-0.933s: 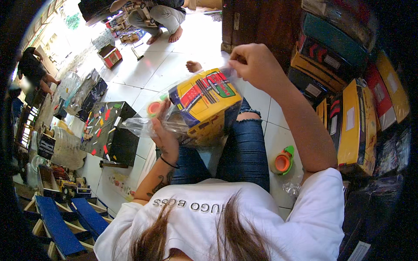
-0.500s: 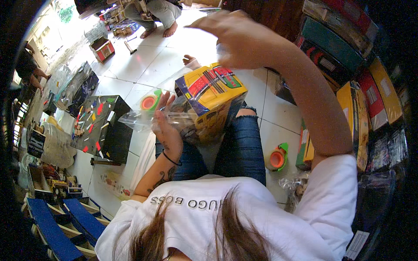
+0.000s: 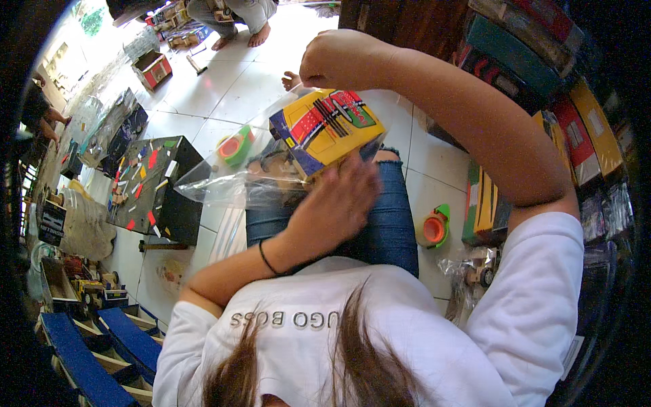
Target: The person sits on the floor and wraps several toy boxes in clear plastic film using a handheld dispenser. They pull the film, wrap each box, and secure it with tape, then place the wrapped items aside.
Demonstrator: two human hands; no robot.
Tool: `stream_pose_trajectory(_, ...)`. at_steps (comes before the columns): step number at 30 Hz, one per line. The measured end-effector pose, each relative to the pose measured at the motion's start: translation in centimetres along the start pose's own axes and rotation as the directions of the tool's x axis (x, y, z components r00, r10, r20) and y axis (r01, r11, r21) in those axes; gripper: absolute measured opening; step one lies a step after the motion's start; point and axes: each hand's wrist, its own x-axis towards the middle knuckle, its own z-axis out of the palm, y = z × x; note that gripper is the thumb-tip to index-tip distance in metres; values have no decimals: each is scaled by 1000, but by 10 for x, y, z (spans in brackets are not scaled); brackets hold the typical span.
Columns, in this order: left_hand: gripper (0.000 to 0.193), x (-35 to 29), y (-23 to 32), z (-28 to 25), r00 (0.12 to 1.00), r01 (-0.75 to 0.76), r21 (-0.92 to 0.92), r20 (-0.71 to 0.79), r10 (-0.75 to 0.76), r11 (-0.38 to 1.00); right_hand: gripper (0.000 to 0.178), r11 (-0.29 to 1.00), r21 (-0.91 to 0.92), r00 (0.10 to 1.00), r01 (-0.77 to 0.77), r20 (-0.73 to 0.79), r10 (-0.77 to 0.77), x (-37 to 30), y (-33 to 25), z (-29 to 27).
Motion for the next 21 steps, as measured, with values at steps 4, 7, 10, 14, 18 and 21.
stream_pose_trajectory(4,74,5,-3,14,965,259,-58,59,-256,964,12,999,-29,996,21,-81,-23,-5,-11,2)
stream_pose_trajectory(7,76,1,-14,12,934,357,-230,69,-351,905,11,984,-120,957,130,-244,-156,-8,-16,6)
stream_pose_trajectory(10,79,2,-25,5,915,391,-343,43,-402,854,6,951,-277,960,141,-195,-199,-10,-19,13)
stream_pose_trajectory(14,80,7,-36,7,910,395,-399,47,-412,828,7,940,-311,954,142,-211,-214,-14,-21,18)
stream_pose_trajectory(18,77,4,-39,14,901,392,-438,5,-434,809,10,936,-299,934,183,-245,-261,-24,-23,22)
stream_pose_trajectory(21,75,3,-35,14,893,395,-459,-10,-450,796,13,937,-293,910,191,-306,-281,-34,-27,28)
